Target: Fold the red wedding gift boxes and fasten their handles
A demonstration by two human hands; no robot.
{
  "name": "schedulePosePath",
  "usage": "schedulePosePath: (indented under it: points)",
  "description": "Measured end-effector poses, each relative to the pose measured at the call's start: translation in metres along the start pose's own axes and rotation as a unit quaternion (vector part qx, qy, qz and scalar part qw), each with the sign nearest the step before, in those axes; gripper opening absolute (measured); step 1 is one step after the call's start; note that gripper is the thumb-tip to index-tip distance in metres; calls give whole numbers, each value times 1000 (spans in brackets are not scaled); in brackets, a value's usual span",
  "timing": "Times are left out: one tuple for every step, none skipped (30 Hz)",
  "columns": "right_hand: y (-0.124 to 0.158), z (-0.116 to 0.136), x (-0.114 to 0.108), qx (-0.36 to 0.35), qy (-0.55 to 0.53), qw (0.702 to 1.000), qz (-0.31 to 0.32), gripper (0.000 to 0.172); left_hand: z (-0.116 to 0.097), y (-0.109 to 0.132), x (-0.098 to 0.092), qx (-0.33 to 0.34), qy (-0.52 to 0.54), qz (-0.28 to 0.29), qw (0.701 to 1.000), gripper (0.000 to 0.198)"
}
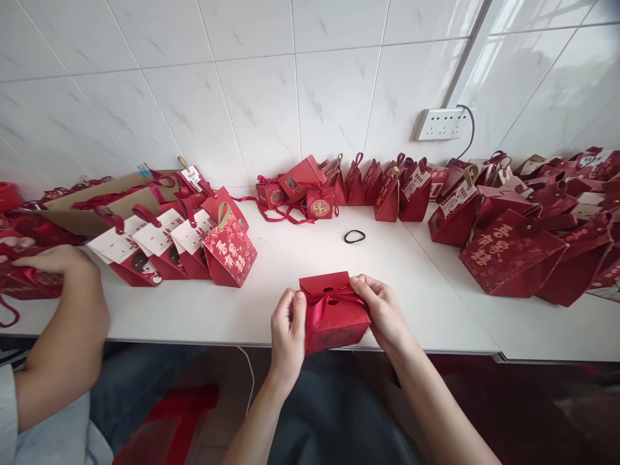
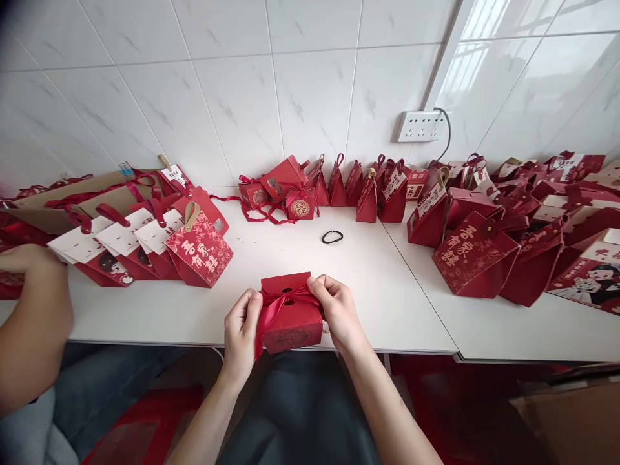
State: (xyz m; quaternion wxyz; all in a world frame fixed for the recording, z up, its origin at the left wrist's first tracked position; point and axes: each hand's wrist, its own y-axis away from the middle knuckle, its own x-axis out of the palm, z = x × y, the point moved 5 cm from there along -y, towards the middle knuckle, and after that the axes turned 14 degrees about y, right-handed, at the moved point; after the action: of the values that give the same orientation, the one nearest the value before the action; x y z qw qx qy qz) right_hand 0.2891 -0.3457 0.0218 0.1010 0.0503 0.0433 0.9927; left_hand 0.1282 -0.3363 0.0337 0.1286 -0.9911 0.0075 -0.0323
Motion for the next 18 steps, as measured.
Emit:
schedulePosePath:
  points:
    - [1,-1,1,-1,-11,1000,-1,53,1,1,1,-4,5,-3,1000,34]
    - [1,-1,2,0,-20,1000,-3,52,2,1,2,-9,12,-6,1000,34]
    - [1,-2,3,2,-28,1000,-5,51,3,1,2,-12,18,-9,1000,34]
    - [2,-3,3,5,-32,999,-9,51,4,1,3,-15,24,-11,1000,34]
    - [1,-4,3,8,-32,999,-12,51,5,0,3,-18,32,-13,999,35]
    - [1,-4,2,11,-27,999,-13,51,6,-1,3,-24,42,-11,999,36]
    - [1,-5,0,12,-17,1000,-11,51,8,-3,3,-36,54,-6,998,37]
    - [1,-5,-2,11,-4,1000,-9,51,10,-4,3,-52,65,5,996,38]
    - [1,-5,-5,9,10,1000,-8,50,12,-5,3,-71,76,17,994,39]
    - [1,-4,-10,1,25,1000,-11,48,13,-6,2,-91,84,28,992,40]
    - [2,-4,-15,-14,41,999,-20,46,13,-6,0,-109,86,39,989,40]
    - [2,-2,-22,-34,58,997,-33,43,11,-6,-2,-125,83,50,987,39]
    - [3,-1,-28,-61,77,994,-45,43,8,-5,-3,-135,74,64,986,39]
    - [4,0,-32,-91,97,990,-47,48,5,-3,-5,-141,63,80,985,38]
    - [5,1,-35,-121,118,985,-35,59,1,-1,-5,-147,49,97,983,37]
    - [7,1,-35,-147,138,979,-11,72,-2,2,-6,-154,33,114,981,36]
    - [8,0,-34,-165,156,974,24,86,-4,5,-6,-160,20,129,978,35]
    - [10,-1,-31,-174,172,968,62,95,-5,8,-7,-166,10,138,976,35]
